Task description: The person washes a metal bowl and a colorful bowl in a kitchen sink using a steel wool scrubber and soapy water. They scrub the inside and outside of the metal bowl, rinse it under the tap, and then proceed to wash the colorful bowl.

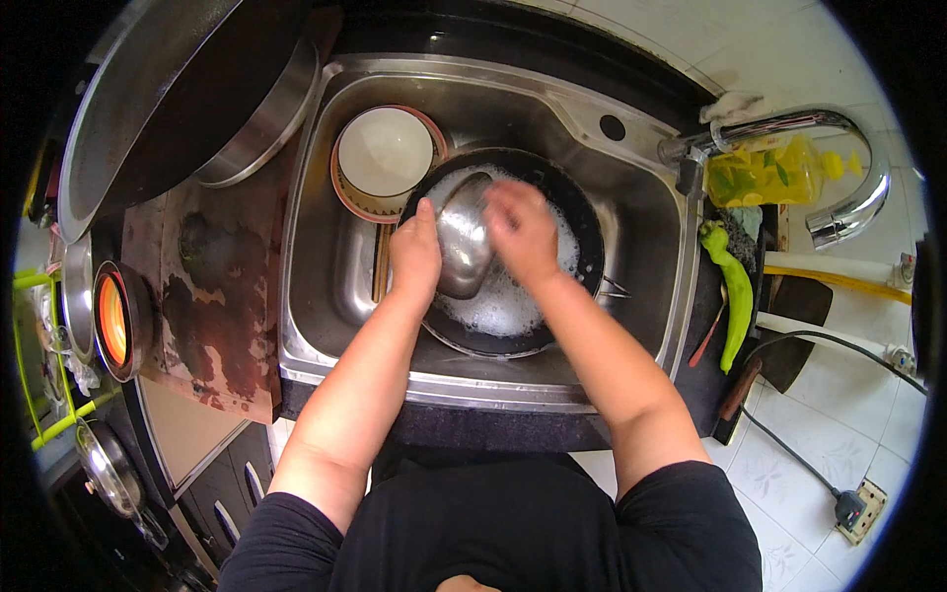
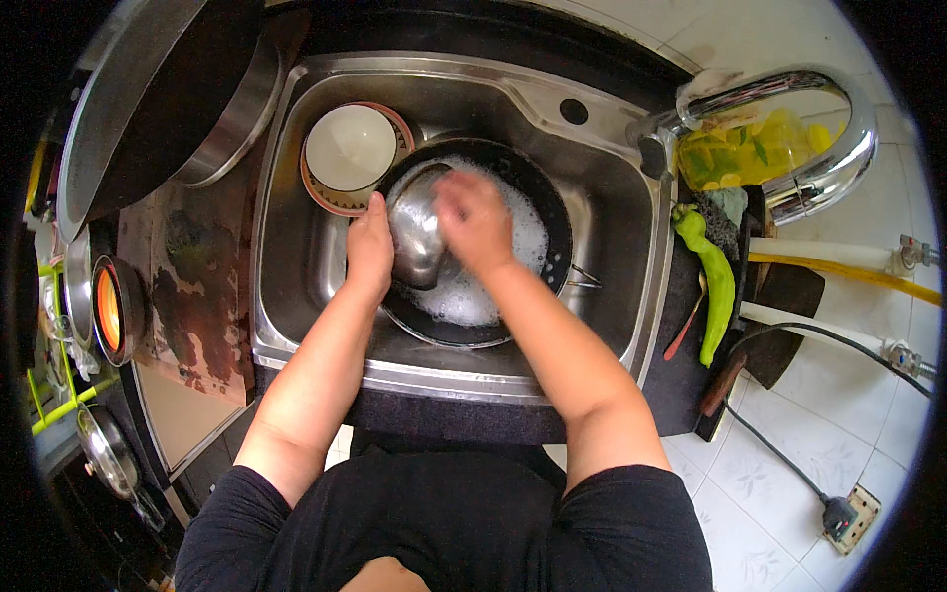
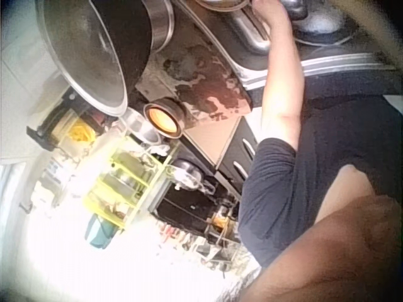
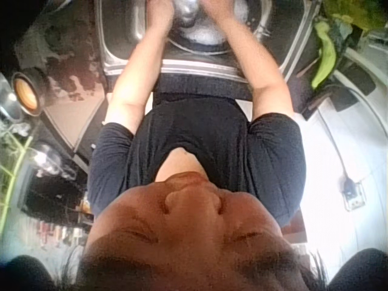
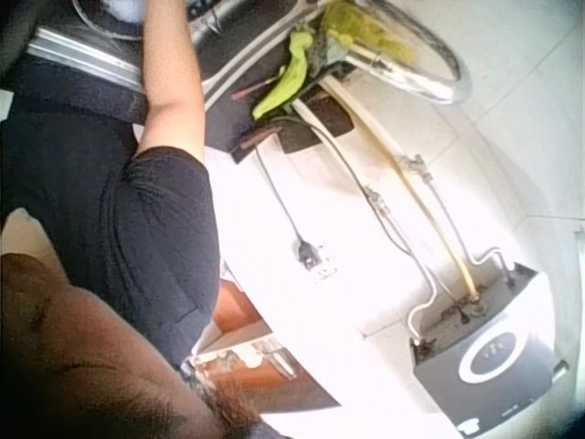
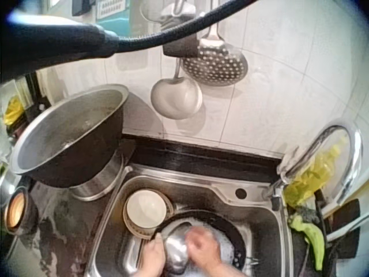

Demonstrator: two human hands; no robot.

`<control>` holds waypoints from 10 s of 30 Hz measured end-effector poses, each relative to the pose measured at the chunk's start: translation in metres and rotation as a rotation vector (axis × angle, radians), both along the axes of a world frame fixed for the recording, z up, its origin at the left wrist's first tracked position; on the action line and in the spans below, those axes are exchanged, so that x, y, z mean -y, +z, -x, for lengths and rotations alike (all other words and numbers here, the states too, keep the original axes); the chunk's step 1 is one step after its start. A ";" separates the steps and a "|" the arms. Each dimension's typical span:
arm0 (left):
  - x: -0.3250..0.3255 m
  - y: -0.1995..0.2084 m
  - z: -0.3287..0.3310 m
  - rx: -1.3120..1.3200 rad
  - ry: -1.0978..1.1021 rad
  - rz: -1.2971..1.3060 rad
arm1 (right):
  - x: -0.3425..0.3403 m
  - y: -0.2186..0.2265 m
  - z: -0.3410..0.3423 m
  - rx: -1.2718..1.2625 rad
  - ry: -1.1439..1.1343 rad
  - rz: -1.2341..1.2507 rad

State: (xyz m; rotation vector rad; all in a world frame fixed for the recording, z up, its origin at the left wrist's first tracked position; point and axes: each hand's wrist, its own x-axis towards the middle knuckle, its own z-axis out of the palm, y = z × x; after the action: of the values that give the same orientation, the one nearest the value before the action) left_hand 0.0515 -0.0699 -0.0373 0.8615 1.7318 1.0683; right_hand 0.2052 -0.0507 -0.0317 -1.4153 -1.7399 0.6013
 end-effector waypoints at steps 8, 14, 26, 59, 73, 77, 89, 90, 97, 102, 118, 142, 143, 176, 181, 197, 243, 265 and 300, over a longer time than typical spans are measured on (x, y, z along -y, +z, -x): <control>-0.007 -0.003 -0.001 0.520 0.347 0.189 | 0.031 -0.014 0.023 -0.229 -0.075 0.257; -0.008 0.002 -0.001 0.541 0.398 0.368 | -0.003 -0.023 0.020 -0.115 0.111 0.174; -0.009 -0.006 0.002 0.603 0.342 0.212 | 0.057 -0.074 -0.054 0.755 0.304 0.437; 0.012 0.022 -0.008 0.125 -0.241 -0.230 | -0.029 0.035 -0.085 -0.467 0.266 0.545; 0.013 -0.008 0.003 0.068 -0.282 -0.307 | -0.033 0.011 -0.045 -0.312 0.103 0.403; 0.003 0.009 -0.001 0.062 -0.143 -0.229 | -0.023 -0.087 -0.082 0.259 -0.109 0.525; 0.004 0.013 -0.003 -0.173 -0.202 -0.130 | 0.009 -0.130 -0.065 0.042 -0.197 0.588; 0.003 0.014 -0.003 -0.205 -0.210 -0.132 | -0.006 -0.118 -0.057 -0.421 -0.357 0.788; 0.005 0.013 -0.009 -0.407 -0.348 -0.062 | -0.027 -0.007 -0.033 -0.264 0.044 0.467; 0.007 -0.002 -0.004 -0.108 -0.125 -0.069 | 0.036 0.037 0.024 0.272 0.422 -0.204; 0.009 -0.003 -0.005 -0.156 -0.372 -0.285 | -0.031 0.030 -0.045 -0.232 0.288 0.507; -0.008 0.001 -0.001 -0.129 -0.092 -0.105 | 0.002 -0.074 -0.068 0.429 -0.041 0.528; -0.008 0.006 -0.001 -0.179 -0.117 -0.067 | 0.024 -0.062 -0.052 0.683 0.062 0.487; 0.007 0.013 -0.006 -0.444 -0.342 -0.247 | -0.047 0.025 -0.025 -0.235 0.350 0.603; 0.009 0.021 -0.006 -0.452 -0.409 -0.203 | -0.040 0.036 -0.021 -0.167 0.353 0.660; 0.007 0.012 -0.005 -0.486 -0.348 -0.227 | -0.027 0.034 0.000 0.074 0.247 0.429; 0.016 0.019 0.011 0.445 -0.243 -0.128 | 0.017 0.095 -0.061 0.086 0.235 -0.054; 0.058 0.149 -0.051 1.078 -0.046 -0.198 | 0.063 0.104 -0.066 -1.336 -0.278 0.660; 0.089 0.209 0.097 0.926 -0.325 -0.039 | 0.071 0.301 0.020 -0.116 0.452 0.474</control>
State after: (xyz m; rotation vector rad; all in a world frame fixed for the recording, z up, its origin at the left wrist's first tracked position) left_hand -0.0450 -0.1592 0.1713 0.5051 0.7711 1.0395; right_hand 0.1854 -0.1217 0.2696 -1.2495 -1.9109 1.3864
